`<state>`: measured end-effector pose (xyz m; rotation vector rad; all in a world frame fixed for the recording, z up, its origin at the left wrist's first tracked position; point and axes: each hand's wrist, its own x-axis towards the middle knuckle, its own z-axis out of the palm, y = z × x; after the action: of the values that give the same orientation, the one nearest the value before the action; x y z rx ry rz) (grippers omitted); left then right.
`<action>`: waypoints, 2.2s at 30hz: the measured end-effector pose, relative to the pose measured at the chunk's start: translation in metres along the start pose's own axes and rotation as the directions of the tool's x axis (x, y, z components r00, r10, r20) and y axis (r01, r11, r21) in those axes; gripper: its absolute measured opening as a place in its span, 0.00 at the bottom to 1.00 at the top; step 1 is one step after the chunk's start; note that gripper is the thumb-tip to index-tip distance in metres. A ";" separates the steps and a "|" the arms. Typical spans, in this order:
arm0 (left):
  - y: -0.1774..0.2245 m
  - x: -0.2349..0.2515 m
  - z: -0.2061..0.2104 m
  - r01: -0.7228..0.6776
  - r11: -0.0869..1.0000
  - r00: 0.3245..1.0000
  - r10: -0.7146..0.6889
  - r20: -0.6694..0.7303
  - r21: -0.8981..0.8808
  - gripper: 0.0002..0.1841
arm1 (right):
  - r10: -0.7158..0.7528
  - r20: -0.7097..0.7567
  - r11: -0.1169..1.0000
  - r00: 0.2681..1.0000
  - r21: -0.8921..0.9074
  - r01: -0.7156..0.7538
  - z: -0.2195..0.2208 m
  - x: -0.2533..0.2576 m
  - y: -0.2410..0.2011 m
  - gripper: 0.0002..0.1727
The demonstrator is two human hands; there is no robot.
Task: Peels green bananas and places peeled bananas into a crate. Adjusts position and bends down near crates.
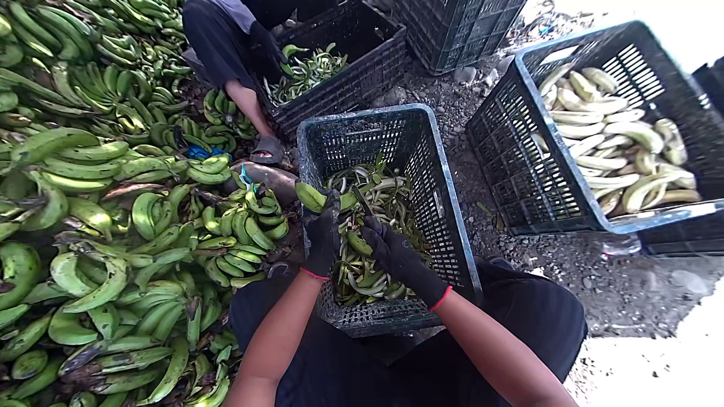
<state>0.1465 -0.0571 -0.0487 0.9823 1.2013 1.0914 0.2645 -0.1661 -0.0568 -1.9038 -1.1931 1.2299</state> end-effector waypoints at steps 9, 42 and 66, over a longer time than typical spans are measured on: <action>0.013 -0.001 -0.008 0.135 0.980 0.982 -0.113 0.154 -0.145 0.18 | -0.134 -0.127 0.911 0.983 -0.406 0.072 -0.011 -0.006 -0.002 0.34; 0.013 0.009 -0.020 0.192 0.971 0.730 -0.048 0.681 -0.139 0.45 | -0.501 -0.074 0.747 0.862 -0.539 0.388 -0.026 -0.012 0.022 0.40; 0.016 -0.011 -0.021 0.136 0.991 0.832 -0.112 0.544 -0.004 0.29 | -0.142 -0.386 0.988 0.912 0.003 0.154 -0.064 0.012 0.005 0.40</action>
<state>0.1235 -0.0642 -0.0336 1.0718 0.7559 0.6609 0.3272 -0.1577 -0.0390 -1.8801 -1.0724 0.7439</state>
